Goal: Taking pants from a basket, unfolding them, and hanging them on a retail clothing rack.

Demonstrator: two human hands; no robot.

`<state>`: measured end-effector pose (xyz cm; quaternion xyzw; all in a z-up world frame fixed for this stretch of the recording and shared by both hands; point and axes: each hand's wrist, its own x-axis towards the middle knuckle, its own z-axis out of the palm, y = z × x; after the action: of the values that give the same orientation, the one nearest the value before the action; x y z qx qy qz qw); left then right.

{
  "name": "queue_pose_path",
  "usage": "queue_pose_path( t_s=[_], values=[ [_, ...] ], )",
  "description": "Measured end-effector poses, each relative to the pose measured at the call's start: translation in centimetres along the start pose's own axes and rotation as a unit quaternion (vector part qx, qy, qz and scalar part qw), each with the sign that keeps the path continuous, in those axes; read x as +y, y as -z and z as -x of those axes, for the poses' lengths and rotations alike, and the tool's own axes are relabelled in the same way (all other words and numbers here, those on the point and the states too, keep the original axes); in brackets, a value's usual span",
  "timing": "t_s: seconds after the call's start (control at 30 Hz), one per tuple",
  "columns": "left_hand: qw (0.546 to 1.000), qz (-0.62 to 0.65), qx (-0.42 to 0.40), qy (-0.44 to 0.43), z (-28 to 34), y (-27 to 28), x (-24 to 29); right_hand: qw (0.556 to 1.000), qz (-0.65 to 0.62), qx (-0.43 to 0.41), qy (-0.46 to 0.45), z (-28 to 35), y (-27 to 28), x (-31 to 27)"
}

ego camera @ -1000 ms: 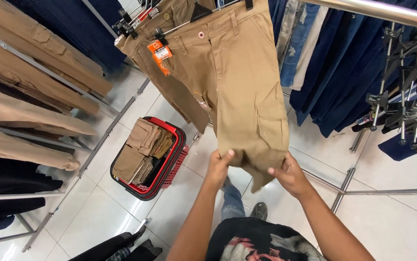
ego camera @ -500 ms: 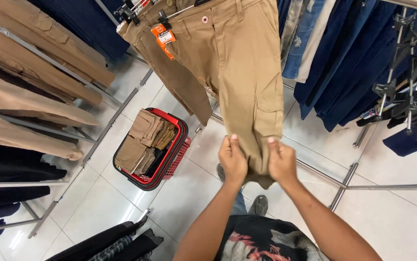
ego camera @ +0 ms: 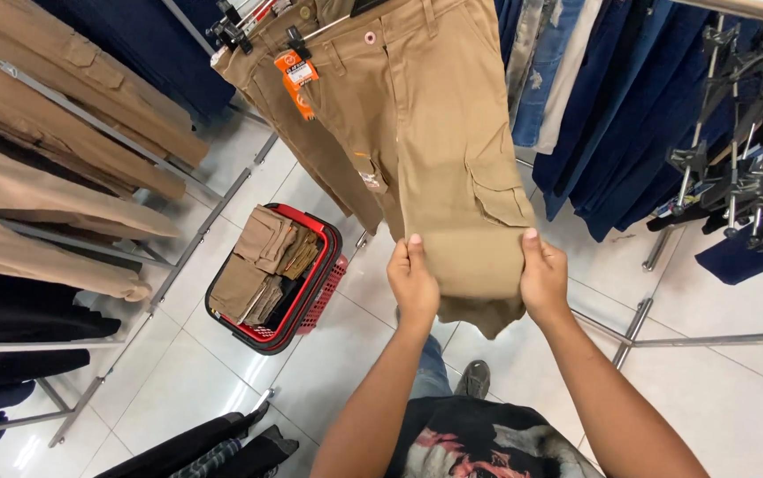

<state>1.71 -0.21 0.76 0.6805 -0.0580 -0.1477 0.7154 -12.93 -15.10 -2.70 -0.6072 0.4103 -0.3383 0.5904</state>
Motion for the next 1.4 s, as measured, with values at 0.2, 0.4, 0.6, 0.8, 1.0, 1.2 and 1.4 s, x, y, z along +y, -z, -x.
queue_pose_path(
  t_s=[0.2,0.4,0.6,0.8,1.0,1.2,1.4],
  values=[
    [0.987,0.093,-0.056,0.114,0.5,1.6,4.0,0.947,-0.203,-0.244,-0.056,3.4,2.6,2.3],
    [0.972,0.125,-0.183,0.076,2.5,2.4,1.6,0.961,-0.099,-0.242,-0.090,4.4,2.3,-4.6],
    [0.998,0.044,-0.022,0.047,2.4,1.4,-0.3,0.987,0.095,-0.078,-0.108,2.3,1.0,-1.5],
    [0.998,-0.053,0.001,0.027,3.5,0.5,0.1,0.993,0.085,-0.008,-0.079,4.5,-2.4,0.0],
    [0.998,-0.009,0.047,-0.036,2.1,-1.1,2.7,0.998,0.034,0.053,0.018,2.4,-2.5,-3.8],
    [0.996,-0.017,0.043,-0.073,1.7,-2.3,1.8,0.998,0.041,0.033,0.018,0.5,-3.2,-2.5],
    [0.996,0.068,0.042,0.030,0.9,-2.1,3.5,0.983,-0.174,-0.022,-0.053,3.6,-2.5,-8.0]
  ],
)
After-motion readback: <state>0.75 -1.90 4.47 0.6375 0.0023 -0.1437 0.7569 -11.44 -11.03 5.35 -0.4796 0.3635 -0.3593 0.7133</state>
